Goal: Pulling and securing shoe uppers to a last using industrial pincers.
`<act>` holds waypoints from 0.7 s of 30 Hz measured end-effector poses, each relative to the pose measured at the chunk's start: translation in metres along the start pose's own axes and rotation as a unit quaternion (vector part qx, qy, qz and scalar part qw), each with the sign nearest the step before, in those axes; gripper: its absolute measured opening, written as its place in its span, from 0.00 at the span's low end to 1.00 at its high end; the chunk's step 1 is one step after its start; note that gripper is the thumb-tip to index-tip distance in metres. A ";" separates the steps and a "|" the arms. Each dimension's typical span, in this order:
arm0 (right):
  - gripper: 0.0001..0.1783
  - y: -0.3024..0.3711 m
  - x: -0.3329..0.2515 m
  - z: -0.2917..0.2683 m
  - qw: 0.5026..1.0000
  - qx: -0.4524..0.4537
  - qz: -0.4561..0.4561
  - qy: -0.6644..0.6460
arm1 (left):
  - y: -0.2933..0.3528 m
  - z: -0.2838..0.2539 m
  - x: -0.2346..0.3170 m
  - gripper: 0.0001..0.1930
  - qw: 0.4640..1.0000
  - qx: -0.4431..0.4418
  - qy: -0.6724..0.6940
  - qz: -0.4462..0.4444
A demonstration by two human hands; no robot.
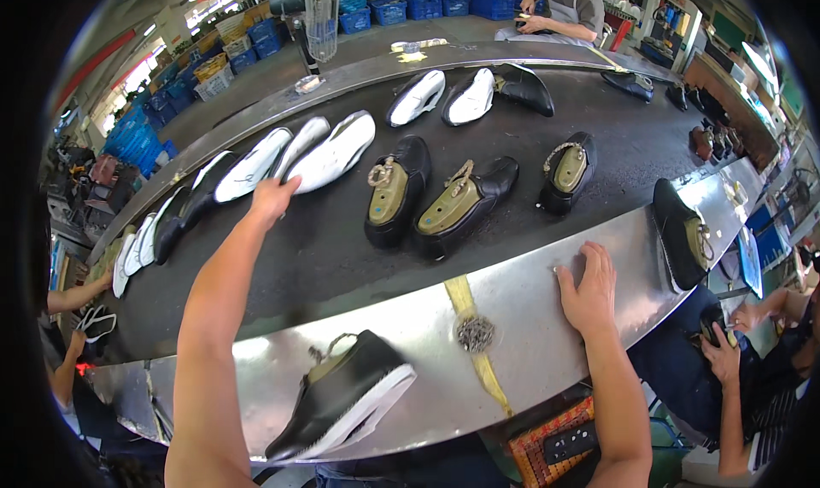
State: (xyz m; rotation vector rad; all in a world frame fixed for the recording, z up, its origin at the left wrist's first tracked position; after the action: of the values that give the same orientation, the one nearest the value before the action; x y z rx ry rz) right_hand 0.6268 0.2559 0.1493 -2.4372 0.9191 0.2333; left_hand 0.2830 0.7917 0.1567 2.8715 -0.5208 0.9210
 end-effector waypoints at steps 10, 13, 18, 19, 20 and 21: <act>0.19 0.086 -0.052 -0.049 0.974 0.138 -0.155 -0.089 | 0.373 -0.248 -0.199 0.23 0.996 0.030 0.036 -0.074; 0.11 0.210 -0.143 -0.062 0.956 -0.190 -0.115 -0.193 | 0.460 -0.278 -0.244 0.20 0.989 0.032 0.062 -0.131; 0.18 0.486 -0.180 -0.065 0.843 -0.433 -0.295 -0.121 | 0.513 -0.241 -0.148 0.31 0.945 0.204 -0.174 0.185; 0.20 0.521 -0.179 -0.071 0.837 -0.443 -0.301 -0.111 | 0.509 -0.225 -0.110 0.36 0.957 0.167 -0.097 0.218; 0.21 0.542 -0.177 -0.074 0.844 -0.435 -0.298 -0.100 | 0.504 -0.201 -0.077 0.37 0.969 0.087 -0.035 0.231; 0.22 0.558 -0.173 -0.075 0.850 -0.427 -0.294 -0.089 | 0.497 -0.171 -0.049 0.41 0.973 0.019 -0.010 0.229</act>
State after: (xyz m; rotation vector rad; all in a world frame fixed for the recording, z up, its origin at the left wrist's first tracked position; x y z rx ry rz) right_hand 0.1287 -0.0391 0.0420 -3.2706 -0.1227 0.7499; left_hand -0.0193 0.3704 0.2553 2.8444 -1.2148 0.9597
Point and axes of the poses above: each hand's wrist, its own y-axis away from the middle knuckle, its own z-axis out of the palm, x = y × z, the point moved 8 cm from there along -y, towards the middle knuckle, and after that the axes turned 3 degrees about y, right-handed, at the moved point
